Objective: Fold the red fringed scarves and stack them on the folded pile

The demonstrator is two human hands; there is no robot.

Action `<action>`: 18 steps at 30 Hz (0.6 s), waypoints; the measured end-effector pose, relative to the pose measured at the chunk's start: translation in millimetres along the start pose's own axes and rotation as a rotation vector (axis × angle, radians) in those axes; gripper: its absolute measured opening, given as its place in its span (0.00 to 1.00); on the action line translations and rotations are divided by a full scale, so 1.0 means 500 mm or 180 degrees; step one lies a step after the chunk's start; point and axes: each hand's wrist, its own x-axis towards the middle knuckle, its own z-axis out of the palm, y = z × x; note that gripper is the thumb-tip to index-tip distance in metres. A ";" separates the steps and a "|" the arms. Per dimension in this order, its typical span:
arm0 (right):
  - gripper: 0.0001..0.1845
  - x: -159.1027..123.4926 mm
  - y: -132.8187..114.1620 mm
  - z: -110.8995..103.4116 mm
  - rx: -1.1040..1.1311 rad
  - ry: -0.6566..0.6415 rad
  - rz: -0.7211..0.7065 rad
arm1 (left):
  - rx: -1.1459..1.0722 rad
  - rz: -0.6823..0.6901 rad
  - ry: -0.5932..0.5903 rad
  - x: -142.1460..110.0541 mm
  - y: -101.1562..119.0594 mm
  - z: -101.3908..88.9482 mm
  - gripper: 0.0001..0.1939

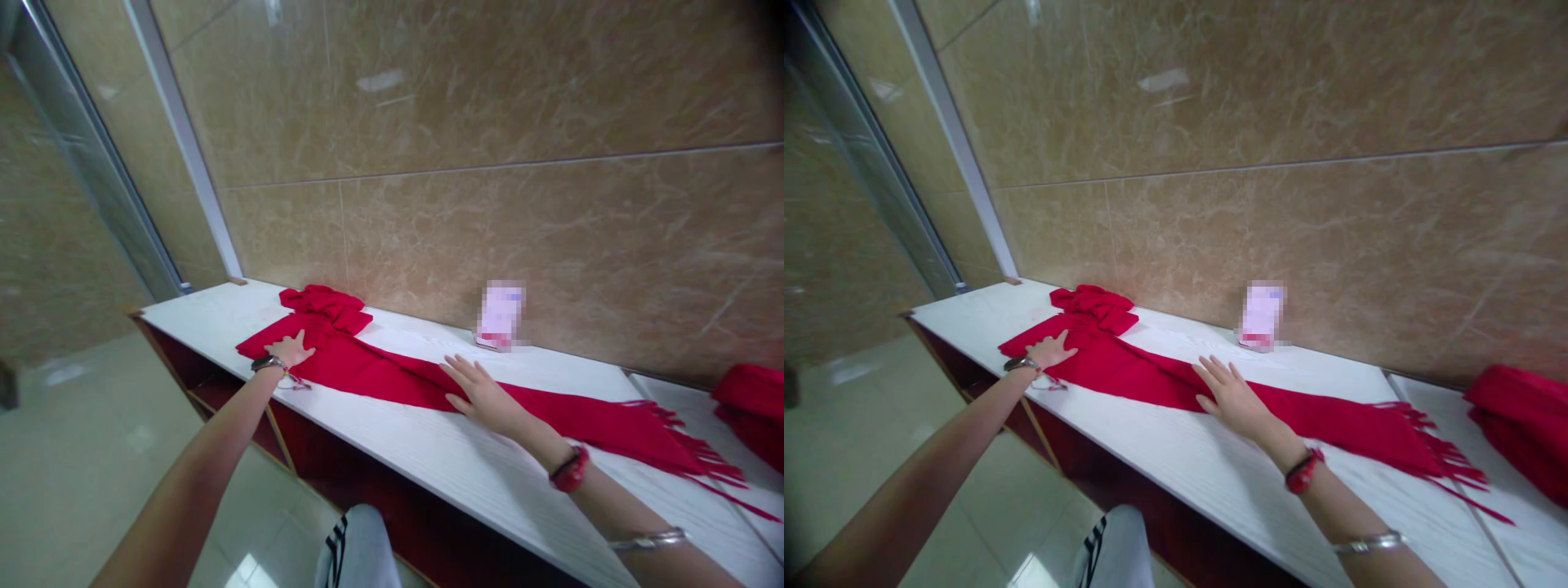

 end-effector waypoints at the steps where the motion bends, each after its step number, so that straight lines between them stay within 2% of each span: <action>1: 0.28 0.032 -0.023 0.005 0.0035 -0.0079 -0.0099 | 0.0038 0.0145 -0.0032 0.000 0.004 -0.002 0.33; 4: 0.29 0.105 -0.076 0.033 0.0131 -0.0376 -0.0368 | 0.0122 0.0449 0.0056 0.001 0.018 -0.012 0.24; 7: 0.25 0.126 -0.095 0.064 0.0201 -0.0619 -0.0395 | 0.0119 0.0560 0.0260 0.019 0.002 -0.037 0.19; 9: 0.24 0.122 -0.095 0.075 0.0207 -0.0699 -0.0322 | 0.0098 0.0503 0.0427 0.040 -0.033 -0.070 0.19; 12: 0.24 0.113 -0.091 0.077 0.0212 -0.0741 -0.0257 | 0.0090 0.0227 0.0706 0.079 -0.110 -0.127 0.19; 14: 0.24 0.111 -0.089 0.076 0.0231 -0.0725 -0.0252 | 0.0099 0.0048 0.0924 0.105 -0.160 -0.147 0.20; 16: 0.24 0.111 -0.088 0.078 0.0242 -0.0636 -0.0274 | 0.0094 -0.0022 0.1058 0.126 -0.196 -0.140 0.21; 18: 0.23 0.109 -0.086 0.085 0.0254 -0.0494 -0.0311 | 0.0114 -0.0042 0.1040 0.139 -0.211 -0.106 0.23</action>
